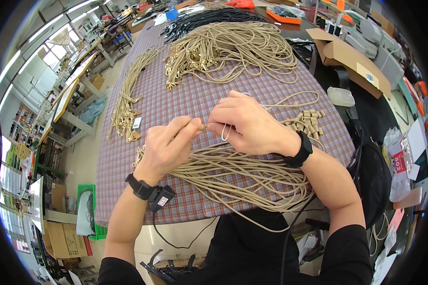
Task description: The person sits at a table in a workshop and repeatedly inserts small white plastic pieces into the ends of beige cords. They handle the cords one by one, pulling them from a pile, inserting the plastic piece, and placing the finished cord back on the table.
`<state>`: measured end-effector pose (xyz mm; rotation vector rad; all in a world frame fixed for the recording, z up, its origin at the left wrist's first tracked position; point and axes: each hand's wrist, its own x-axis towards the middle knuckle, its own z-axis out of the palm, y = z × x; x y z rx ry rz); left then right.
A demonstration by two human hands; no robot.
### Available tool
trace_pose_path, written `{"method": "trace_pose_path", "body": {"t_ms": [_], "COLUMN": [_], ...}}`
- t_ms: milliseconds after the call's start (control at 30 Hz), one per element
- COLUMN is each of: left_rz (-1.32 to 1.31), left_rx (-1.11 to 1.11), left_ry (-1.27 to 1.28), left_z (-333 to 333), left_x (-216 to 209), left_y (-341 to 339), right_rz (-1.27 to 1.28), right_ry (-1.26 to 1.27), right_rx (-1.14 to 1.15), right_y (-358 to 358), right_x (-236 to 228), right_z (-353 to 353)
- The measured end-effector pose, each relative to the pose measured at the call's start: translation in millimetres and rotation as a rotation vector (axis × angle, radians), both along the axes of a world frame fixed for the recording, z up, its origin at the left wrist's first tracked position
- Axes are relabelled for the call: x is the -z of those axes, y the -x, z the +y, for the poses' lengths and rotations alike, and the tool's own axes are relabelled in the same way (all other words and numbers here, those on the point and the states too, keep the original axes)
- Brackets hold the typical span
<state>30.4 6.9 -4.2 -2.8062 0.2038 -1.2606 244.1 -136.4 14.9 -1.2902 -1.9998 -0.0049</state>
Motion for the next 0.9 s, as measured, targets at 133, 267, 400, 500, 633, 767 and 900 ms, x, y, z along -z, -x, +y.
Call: {"method": "trace_pose_path", "body": {"t_ms": [133,267,400,500,633,767,900], "left_rz": [0.003,0.024,0.021,-0.064,-0.15,-0.078,0.022], "left_rx": [0.005,0.018,0.003,0.065,0.122,0.122,0.062], "left_ry": [0.023,0.051,0.081,0.165,0.269,0.504,0.783], "left_z": [-0.9,1.3,2.5,9.8,7.9,-5.5,1.5], "left_x": [-0.1,-1.1,-3.9,-0.5,2.4,-5.4,-2.1], "left_y": [0.7,1.9,1.4,-3.3,-7.0,-7.8,-2.4], "right_rz": [-0.021,-0.112,-0.193,-0.116,0.046,0.111,0.142], "right_ry": [-0.061,-0.119,-0.161,-0.142,-0.053,-0.023,0.013], "right_rx": [-0.005,0.011,0.062,0.082,0.035,-0.002,0.059], "right_y": [0.0,1.2,0.5,0.8,7.3,1.3,-0.7], "right_x": [-1.1,-3.5,-5.5,-0.5,1.0,6.8,3.2], "right_z": [1.0,1.6,0.7,2.5,5.4,8.3,5.6]}}
